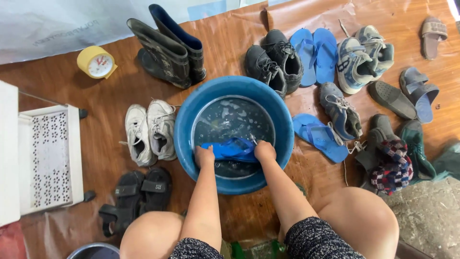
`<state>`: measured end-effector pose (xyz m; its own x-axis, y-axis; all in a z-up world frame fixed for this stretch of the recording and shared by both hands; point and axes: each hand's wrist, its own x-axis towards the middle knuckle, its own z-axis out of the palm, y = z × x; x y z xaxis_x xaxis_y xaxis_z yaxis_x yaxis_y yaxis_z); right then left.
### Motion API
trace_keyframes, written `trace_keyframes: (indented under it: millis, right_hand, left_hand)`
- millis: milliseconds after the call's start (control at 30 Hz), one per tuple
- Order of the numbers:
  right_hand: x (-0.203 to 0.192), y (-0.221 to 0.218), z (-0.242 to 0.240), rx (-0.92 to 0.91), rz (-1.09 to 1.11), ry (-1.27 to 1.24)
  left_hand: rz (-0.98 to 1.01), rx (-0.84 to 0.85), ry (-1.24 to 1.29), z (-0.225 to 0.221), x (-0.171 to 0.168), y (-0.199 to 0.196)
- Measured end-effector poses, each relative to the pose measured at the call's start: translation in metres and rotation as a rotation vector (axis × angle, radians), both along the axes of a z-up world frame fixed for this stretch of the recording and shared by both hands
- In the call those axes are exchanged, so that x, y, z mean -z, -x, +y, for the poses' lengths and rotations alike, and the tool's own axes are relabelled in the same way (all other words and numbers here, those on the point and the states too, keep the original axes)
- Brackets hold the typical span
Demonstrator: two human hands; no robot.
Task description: Cleaning a blue flip-flop by scrubbing it with a toothbrush in a basin of soapy water.
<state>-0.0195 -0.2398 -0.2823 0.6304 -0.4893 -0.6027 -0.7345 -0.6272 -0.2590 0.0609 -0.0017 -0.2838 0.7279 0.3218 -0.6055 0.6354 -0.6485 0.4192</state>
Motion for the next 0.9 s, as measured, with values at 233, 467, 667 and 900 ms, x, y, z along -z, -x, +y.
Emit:
trace_keyframes:
  millis: [233,467,667,900]
  right_hand:
    - [-0.094,-0.017,0.011,0.031,-0.070,0.046]
    - [-0.078,-0.019,0.007,0.054,-0.134,0.028]
    - [-0.038,-0.007,0.007,0.110,-0.143,-0.076]
    - [-0.008,0.004,0.010,0.231,-0.194,-0.220]
  left_hand:
    - [0.193,0.169,-0.058,-0.018,-0.013,-0.010]
    - [0.141,0.113,-0.032,-0.023,-0.016,-0.011]
    - [-0.112,-0.004,0.017,-0.034,-0.096,-0.020]
    - [-0.290,0.115,0.063,-0.044,-0.133,-0.046]
